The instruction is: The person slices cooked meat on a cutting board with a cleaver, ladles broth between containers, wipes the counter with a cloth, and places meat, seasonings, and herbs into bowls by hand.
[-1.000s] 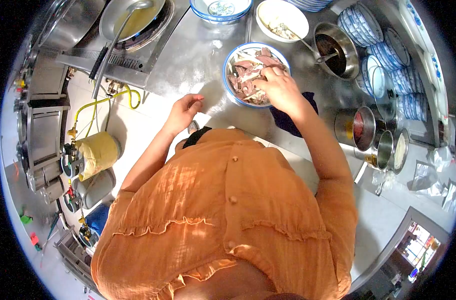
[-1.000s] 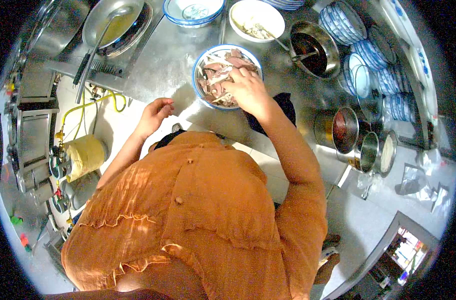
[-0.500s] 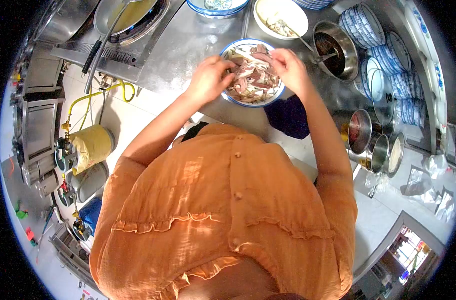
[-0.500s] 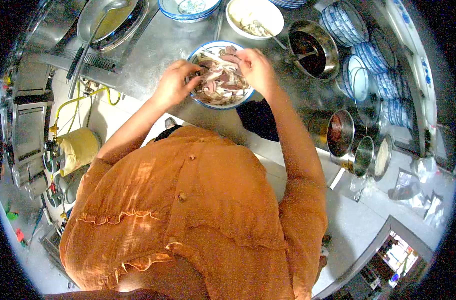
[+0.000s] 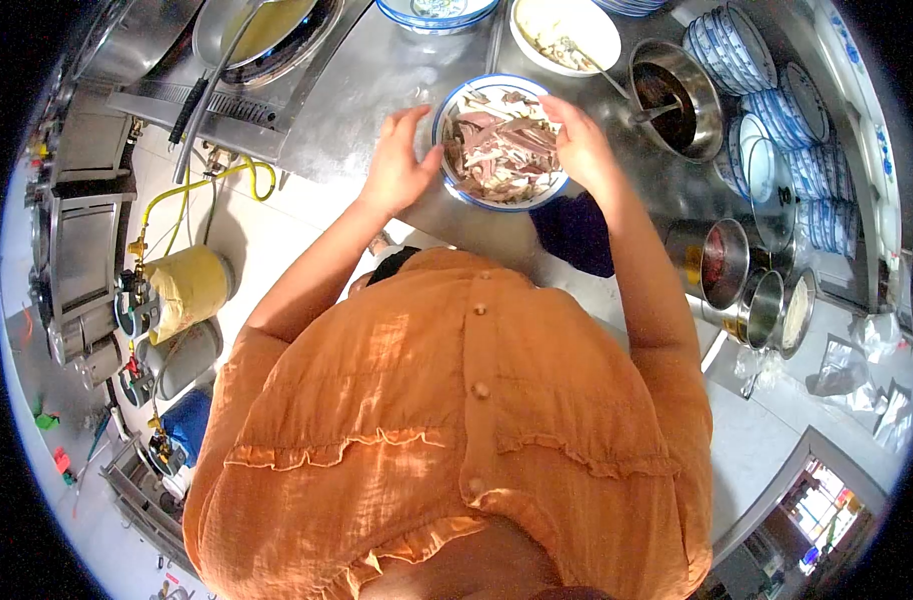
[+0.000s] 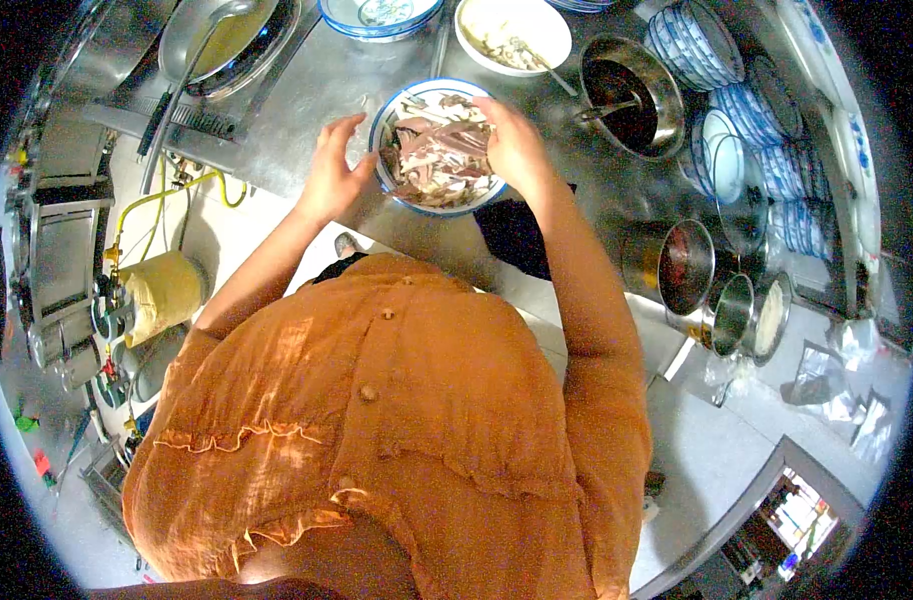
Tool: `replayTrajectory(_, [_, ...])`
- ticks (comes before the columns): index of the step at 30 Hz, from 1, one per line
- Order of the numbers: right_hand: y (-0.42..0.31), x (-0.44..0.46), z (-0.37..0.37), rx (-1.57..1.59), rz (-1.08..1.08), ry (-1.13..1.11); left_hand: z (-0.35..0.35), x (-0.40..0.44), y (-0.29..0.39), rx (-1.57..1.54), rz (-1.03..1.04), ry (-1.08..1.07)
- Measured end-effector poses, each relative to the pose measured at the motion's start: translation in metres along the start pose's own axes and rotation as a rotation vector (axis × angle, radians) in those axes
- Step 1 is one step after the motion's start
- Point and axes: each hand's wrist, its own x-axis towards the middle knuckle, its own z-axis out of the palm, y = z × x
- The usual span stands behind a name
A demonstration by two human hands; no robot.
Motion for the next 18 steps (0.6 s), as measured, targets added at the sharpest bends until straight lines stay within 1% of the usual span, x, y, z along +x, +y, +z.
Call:
replayTrajectory(1, [-0.011,-0.005,-0.003,-0.032,0.177,-0.125,0.005,-0.002,-0.012,-0.188,-0.164,-0.053])
replayTrajectory(2, [-0.014,-0.011,-0.003,0.032,0.166,-0.113,0.009,-0.004,-0.023,-0.375,-0.327,-0.109])
replayTrajectory(3, [-0.017,-0.016,-0.004,0.095,0.155,-0.100,0.004,-0.002,-0.012,-0.575,-0.545,-0.209])
replayTrajectory(4, [-0.019,-0.021,-0.004,0.157,0.144,-0.086,0.000,0.000,-0.007,-0.734,-0.653,-0.291])
replayTrajectory(5, [-0.020,-0.029,-0.004,0.267,0.114,0.040,-0.003,0.002,-0.004,-0.893,-0.762,-0.376])
replayTrajectory(6, [-0.020,-0.037,-0.006,0.268,0.131,0.129,-0.003,0.003,-0.002,-1.052,-0.870,-0.463])
replayTrajectory(8, [-0.014,-0.057,-0.013,0.265,0.169,0.308,0.006,0.006,-0.011,-1.164,-0.891,-0.543])
replayTrajectory(9, [0.003,-0.075,-0.010,0.182,0.208,0.391,0.011,0.009,-0.016,-1.190,-0.915,-0.580])
replayTrajectory(10, [0.014,-0.092,-0.008,0.029,0.227,0.402,0.015,0.013,-0.018,-1.215,-0.935,-0.618])
replayTrajectory(12, [0.028,-0.123,-0.007,-0.282,0.263,0.426,0.017,0.016,-0.013,-1.189,-0.893,-0.606])
replayTrajectory(14, [0.032,-0.150,-0.001,-0.350,0.335,0.386,0.015,0.019,-0.007,-1.184,-0.846,-0.615])
replayTrajectory(15, [0.037,-0.162,0.002,-0.378,0.371,0.366,0.024,0.023,-0.035,-1.195,-0.800,-0.781])
replayTrajectory(16, [0.047,-0.172,0.006,-0.383,0.382,0.320,0.026,0.018,-0.038,-1.169,-0.805,-0.643])
replayTrajectory(17, [0.060,-0.183,0.011,-0.384,0.396,0.270,0.018,0.016,-0.015,-1.176,-0.826,-0.542])
replayTrajectory(18, [0.053,-0.184,0.015,-0.388,0.408,0.211,0.002,0.013,0.000,-1.188,-0.850,-0.436])
